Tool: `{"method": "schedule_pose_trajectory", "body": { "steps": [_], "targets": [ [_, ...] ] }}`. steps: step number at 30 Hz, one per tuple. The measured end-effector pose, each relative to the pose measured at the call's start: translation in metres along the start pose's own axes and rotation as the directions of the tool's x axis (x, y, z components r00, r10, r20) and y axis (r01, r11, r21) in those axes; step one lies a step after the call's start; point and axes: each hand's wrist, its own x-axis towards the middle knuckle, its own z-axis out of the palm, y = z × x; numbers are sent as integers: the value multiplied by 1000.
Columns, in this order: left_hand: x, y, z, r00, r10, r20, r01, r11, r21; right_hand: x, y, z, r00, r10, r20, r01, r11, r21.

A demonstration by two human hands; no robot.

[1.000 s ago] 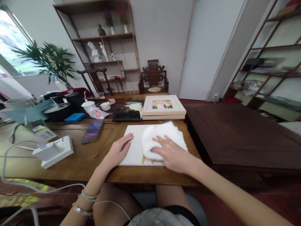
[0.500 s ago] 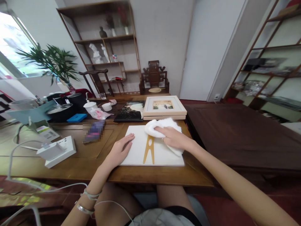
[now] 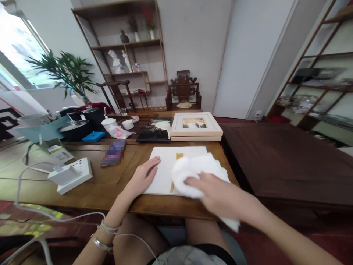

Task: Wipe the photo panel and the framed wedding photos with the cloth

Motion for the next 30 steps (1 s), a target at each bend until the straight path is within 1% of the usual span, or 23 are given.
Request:
{"method": "schedule_pose_trajectory", "body": {
  "steps": [2, 3, 5, 6, 8, 10, 12, 15, 17, 18, 20, 24, 27, 29, 30],
  "targets": [
    [0, 1, 0, 1000, -4, 2, 4, 1000, 1, -21, -17, 2, 997, -59, 42, 58, 998, 29],
    [0, 1, 0, 1000, -4, 2, 4, 1000, 3, -27, -23, 3, 995, -91, 47, 90, 995, 41],
    [0, 1, 0, 1000, -4, 2, 4, 1000, 9, -28, -30, 2, 991, -125, 44, 123, 992, 40],
    [0, 1, 0, 1000, -3, 3, 3, 1000, 10, -24, -29, 1, 993, -113, 40, 112, 993, 24],
    [0, 1, 0, 1000, -2, 3, 2, 1000, 11, -5, -21, -1, 998, -68, -4, 67, 997, -29],
    [0, 1, 0, 1000, -1, 4, 1, 1000, 13, 21, -7, -2, 993, -49, -108, 41, 996, -79],
    [1, 0, 0, 1000, -2, 7, 2, 1000, 15, 50, 10, -2, 971, -84, -222, 66, 994, -88],
    [1, 0, -1, 1000, -3, 16, 3, 1000, 22, 85, 25, -1, 958, -96, -269, 73, 993, -96],
    [1, 1, -2, 1000, -14, 18, 13, 999, 38, 96, 25, 2, 962, -106, -253, 82, 991, -104],
    [0, 1, -2, 1000, -22, 18, 21, 999, 48, 97, 22, 4, 965, -113, -238, 90, 990, -107],
    [0, 1, -2, 999, -33, 15, 32, 998, 60, 89, 12, 10, 971, -139, -196, 117, 986, -120],
    [0, 1, -1, 1000, -4, 26, 3, 999, 48, 49, -19, 22, 974, -212, -81, 196, 965, -175],
    [1, 1, 0, 999, 9, 33, -10, 999, 44, 22, -38, 27, 960, -276, -36, 263, 941, -211],
    [2, 1, 0, 999, 11, 30, -12, 999, 46, 17, -44, 27, 951, -307, -30, 294, 930, -223],
    [2, 0, -1, 1000, 12, 28, -13, 999, 45, 19, -44, 26, 951, -310, -25, 297, 929, -221]
  ]
}}
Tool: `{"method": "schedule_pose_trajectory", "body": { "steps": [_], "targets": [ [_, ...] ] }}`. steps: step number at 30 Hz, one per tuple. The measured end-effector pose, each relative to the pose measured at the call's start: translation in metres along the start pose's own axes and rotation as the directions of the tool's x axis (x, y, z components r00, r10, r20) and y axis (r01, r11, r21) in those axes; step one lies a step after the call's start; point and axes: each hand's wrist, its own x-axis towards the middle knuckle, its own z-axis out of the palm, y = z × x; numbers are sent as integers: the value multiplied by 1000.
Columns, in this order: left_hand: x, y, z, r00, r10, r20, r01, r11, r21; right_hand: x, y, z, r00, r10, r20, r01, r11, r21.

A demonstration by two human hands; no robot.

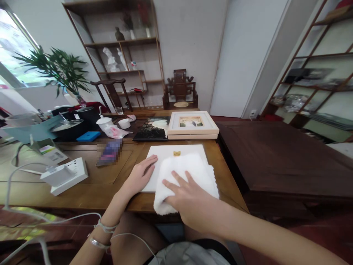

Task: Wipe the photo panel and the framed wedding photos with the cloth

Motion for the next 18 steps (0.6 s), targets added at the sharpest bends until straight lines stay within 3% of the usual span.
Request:
{"method": "schedule_pose_trajectory", "body": {
  "steps": [8, 11, 14, 18],
  "targets": [
    [0, -2, 0, 1000, 17, -17, -17, 1000, -11, 63, 59, -7, 981, 184, -63, -189, 978, -84],
    [0, -2, -1, 1000, 12, -11, -12, 1000, -5, 78, 71, -5, 975, 207, -83, -216, 969, -117],
    [0, -2, 0, 1000, 11, -9, -11, 1000, -9, 78, 62, 0, 977, 199, -79, -209, 967, -147],
    [0, -3, 1, 999, 24, -23, -24, 1000, -18, 57, 28, 8, 991, 124, -59, -133, 976, -174]
  ]
}}
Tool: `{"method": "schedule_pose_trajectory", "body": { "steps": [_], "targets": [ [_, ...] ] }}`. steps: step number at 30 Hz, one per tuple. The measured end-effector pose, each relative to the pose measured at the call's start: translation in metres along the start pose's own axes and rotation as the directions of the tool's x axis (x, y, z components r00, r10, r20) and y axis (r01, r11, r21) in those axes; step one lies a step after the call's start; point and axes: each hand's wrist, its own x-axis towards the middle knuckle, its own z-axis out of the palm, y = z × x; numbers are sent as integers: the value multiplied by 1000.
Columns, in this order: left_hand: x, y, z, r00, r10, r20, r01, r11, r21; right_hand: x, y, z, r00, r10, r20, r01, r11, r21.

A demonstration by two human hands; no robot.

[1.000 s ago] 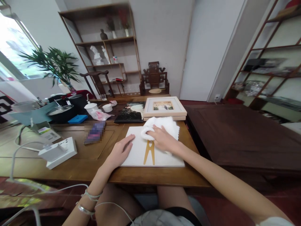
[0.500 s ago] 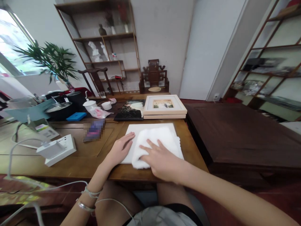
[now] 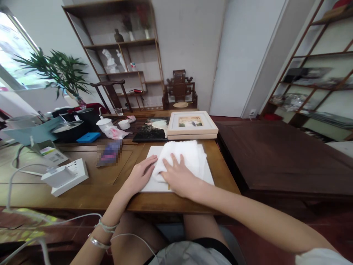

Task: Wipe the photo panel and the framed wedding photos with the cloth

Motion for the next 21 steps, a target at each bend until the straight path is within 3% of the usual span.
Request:
{"method": "schedule_pose_trajectory", "body": {
  "steps": [4, 8, 16, 21],
  "targets": [
    [0, 0, -2, 1000, 8, 18, -8, 1000, 9, -32, -28, -3, 985, -171, -24, 172, 984, 51],
    [0, 1, -3, 999, 11, 41, -12, 1000, 10, -41, -27, -9, 968, -249, -26, 250, 957, 150],
    [0, 1, -2, 1000, 0, 14, 0, 1000, -15, 10, 18, -15, 1000, -15, 11, 13, 984, 177],
    [-1, 5, -3, 997, -17, -82, 13, 999, -50, 34, 13, -9, 997, 71, -23, -67, 990, 124]
  ]
}}
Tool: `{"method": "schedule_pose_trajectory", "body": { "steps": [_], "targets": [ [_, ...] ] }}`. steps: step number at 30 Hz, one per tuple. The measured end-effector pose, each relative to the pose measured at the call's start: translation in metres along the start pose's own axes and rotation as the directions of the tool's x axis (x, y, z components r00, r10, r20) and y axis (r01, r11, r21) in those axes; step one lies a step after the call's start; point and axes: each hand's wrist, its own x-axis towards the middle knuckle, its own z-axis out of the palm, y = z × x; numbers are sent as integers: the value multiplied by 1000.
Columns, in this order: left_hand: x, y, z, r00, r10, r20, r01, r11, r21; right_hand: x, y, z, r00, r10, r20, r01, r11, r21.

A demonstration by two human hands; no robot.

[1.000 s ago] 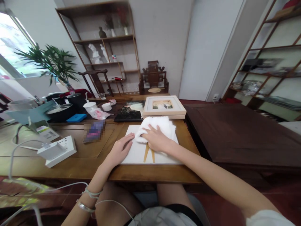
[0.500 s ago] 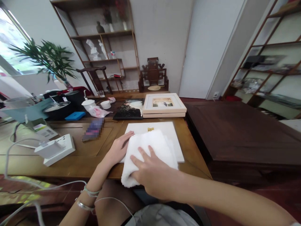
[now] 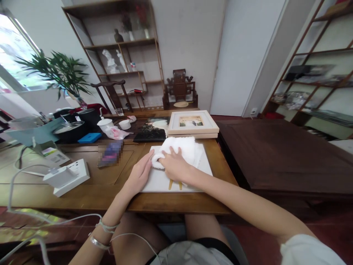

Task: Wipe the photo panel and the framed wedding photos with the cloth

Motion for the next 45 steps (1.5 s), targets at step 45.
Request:
{"method": "schedule_pose_trajectory", "body": {
  "steps": [45],
  "targets": [
    [1, 1, 2, 999, 12, 36, -13, 999, 38, -72, 89, -55, 993, 96, 74, -107, 981, 162]
  ]
}}
